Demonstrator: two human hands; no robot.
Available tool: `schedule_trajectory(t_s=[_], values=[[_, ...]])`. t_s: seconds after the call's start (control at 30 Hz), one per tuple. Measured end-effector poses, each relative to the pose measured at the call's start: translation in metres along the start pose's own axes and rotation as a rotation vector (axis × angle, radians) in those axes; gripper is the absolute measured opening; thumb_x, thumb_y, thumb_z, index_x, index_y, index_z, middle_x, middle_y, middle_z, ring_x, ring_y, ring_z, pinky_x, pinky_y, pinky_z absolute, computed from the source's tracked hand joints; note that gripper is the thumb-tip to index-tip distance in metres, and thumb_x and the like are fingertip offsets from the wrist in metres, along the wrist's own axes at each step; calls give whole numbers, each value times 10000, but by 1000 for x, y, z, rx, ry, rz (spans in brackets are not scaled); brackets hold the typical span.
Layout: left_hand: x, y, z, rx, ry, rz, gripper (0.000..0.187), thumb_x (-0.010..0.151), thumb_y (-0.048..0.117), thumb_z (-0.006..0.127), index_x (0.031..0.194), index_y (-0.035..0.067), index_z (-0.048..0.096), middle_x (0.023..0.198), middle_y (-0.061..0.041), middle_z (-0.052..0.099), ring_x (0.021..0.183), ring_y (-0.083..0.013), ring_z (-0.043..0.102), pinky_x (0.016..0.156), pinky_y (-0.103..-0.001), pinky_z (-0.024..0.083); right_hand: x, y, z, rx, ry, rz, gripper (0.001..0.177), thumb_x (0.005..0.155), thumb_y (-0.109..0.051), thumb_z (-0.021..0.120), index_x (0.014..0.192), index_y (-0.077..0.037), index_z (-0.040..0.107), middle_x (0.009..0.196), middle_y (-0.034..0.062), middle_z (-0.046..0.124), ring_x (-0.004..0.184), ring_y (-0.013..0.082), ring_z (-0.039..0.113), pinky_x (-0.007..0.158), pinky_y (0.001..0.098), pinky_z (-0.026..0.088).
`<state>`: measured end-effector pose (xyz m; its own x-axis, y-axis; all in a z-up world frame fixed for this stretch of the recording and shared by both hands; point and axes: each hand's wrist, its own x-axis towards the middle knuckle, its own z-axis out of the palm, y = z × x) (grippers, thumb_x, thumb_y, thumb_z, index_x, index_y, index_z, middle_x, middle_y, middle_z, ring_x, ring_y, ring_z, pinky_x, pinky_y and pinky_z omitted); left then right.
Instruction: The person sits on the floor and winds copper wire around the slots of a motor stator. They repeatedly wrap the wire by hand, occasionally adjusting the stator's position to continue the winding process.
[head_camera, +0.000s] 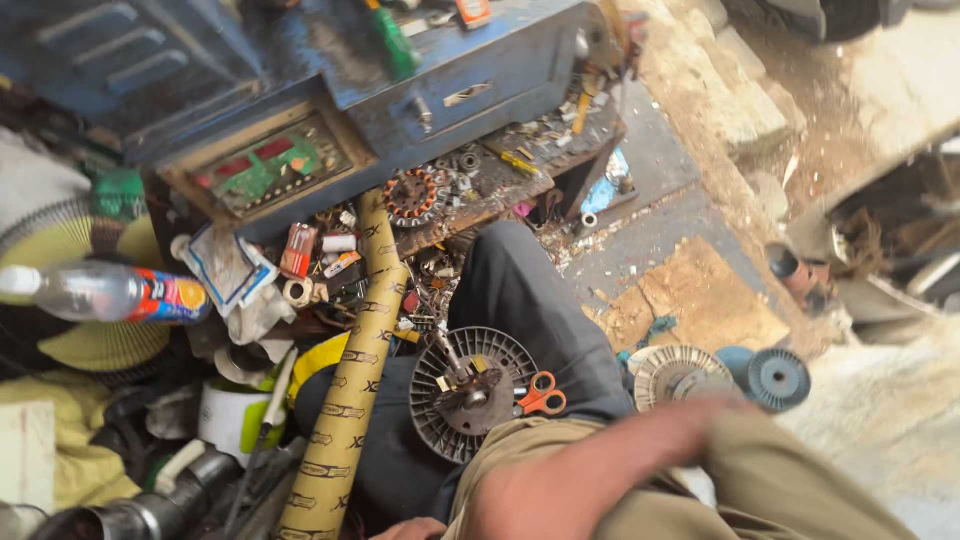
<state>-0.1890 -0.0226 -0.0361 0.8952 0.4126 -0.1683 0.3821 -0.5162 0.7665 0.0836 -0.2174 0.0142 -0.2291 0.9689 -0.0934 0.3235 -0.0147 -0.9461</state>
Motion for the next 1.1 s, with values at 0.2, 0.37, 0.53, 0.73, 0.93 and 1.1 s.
schedule_trajectory(t_s=[0.2, 0.37, 0.53, 0.73, 0.93, 1.1], values=[[-85, -56, 31, -1, -176, -87, 230, 885, 176, 705, 1092, 142, 801, 1021, -36, 814, 933, -177, 767, 886, -339, 601, 31, -8, -9, 33, -248, -285, 505, 712, -126, 712, 1208, -47, 661, 1163, 153, 667, 1037, 235, 666, 813, 356, 602], [-90, -59, 1, 100, -164, 76, 224, 896, 204, 685, 1064, 179, 831, 975, -3, 838, 884, -146, 780, 859, -325, 606, 35, -22, -15, 47, -311, -367, 488, 728, -162, 716, 1198, -44, 658, 1167, 161, 669, 1055, 257, 665, 845, 378, 586], [-55, -1, -86, -176, -393, -235, 552, 823, 220, 767, 1366, 224, 667, 1279, -34, 669, 1072, -161, 708, 861, -330, 606, 49, -72, -16, 79, -367, -408, 476, 744, -198, 720, 1189, -41, 654, 1171, 169, 672, 1073, 279, 665, 876, 400, 570], [-41, 93, -92, -33, -128, -193, 735, 664, 223, 947, 1350, 178, 684, 1164, -34, 702, 965, -146, 740, 788, -311, 618, 53, -122, -41, 180, -419, -508, 467, 764, -241, 725, 1177, -37, 650, 1176, 178, 675, 1095, 306, 665, 915, 427, 551], [-7, 139, -56, -247, 215, -86, 434, 830, 129, 855, 1238, 78, 718, 1071, -54, 765, 919, -144, 718, 831, -312, 596, -6, -76, -100, 309, -109, -501, 464, 783, -284, 729, 1165, -34, 646, 1181, 188, 678, 1117, 332, 665, 953, 454, 532], [44, 137, -18, -84, 385, 237, 327, 937, 93, 829, 1215, 23, 672, 1187, -134, 695, 1104, -290, 712, 923, -382, 604, -13, -21, -123, -70, 351, -94, 202, 928, 22, 733, 1124, -27, 720, 1061, 107, 729, 925, 185, 713, 821, 311, 559]])
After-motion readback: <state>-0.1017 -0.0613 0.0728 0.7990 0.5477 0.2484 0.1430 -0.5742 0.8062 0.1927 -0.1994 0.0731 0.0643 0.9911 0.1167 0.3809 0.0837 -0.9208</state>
